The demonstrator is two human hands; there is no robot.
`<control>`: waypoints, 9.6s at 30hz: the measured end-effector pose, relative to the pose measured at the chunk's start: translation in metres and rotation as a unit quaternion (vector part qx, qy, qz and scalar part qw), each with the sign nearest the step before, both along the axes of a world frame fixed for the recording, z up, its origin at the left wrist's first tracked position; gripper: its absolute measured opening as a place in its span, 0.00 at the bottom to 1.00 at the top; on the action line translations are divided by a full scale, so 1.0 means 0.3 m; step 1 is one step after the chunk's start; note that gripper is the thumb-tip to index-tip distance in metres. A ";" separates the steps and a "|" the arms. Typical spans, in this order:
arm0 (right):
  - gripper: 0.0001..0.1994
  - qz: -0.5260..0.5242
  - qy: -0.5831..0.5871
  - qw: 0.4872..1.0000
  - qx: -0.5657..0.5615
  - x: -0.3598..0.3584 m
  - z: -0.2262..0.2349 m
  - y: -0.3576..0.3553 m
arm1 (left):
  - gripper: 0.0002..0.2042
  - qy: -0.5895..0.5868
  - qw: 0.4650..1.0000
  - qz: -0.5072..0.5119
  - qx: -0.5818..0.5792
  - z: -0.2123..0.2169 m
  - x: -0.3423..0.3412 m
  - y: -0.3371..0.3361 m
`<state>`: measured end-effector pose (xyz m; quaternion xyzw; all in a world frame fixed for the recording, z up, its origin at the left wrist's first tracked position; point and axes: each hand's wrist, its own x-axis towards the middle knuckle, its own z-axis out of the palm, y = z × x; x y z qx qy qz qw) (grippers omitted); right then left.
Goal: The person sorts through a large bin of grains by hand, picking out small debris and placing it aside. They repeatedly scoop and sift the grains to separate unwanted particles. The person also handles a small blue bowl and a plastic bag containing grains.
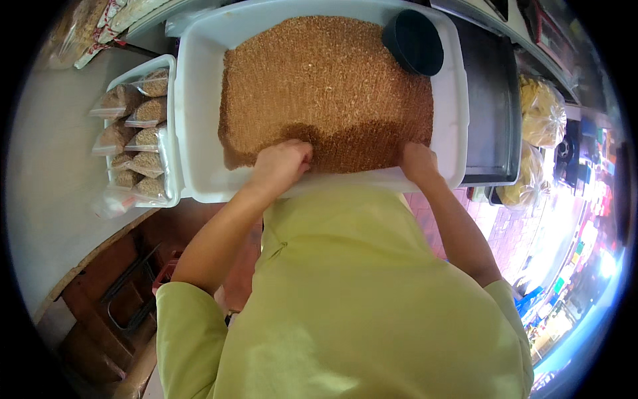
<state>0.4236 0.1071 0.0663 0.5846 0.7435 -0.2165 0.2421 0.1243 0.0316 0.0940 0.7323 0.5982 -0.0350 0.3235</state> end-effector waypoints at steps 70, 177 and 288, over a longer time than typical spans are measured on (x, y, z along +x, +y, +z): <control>0.06 0.158 0.430 0.819 0.347 -0.326 0.239 -0.067 | 0.05 -0.562 0.660 0.461 -0.189 0.091 0.108 0.037; 0.10 -0.165 0.290 0.942 0.041 0.109 -0.144 0.038 | 0.13 -0.169 0.967 0.126 -0.141 0.032 0.207 0.039; 0.21 -0.569 0.778 0.117 0.239 1.311 0.347 -0.249 | 0.14 -0.289 0.954 0.069 -0.025 -0.038 0.230 0.033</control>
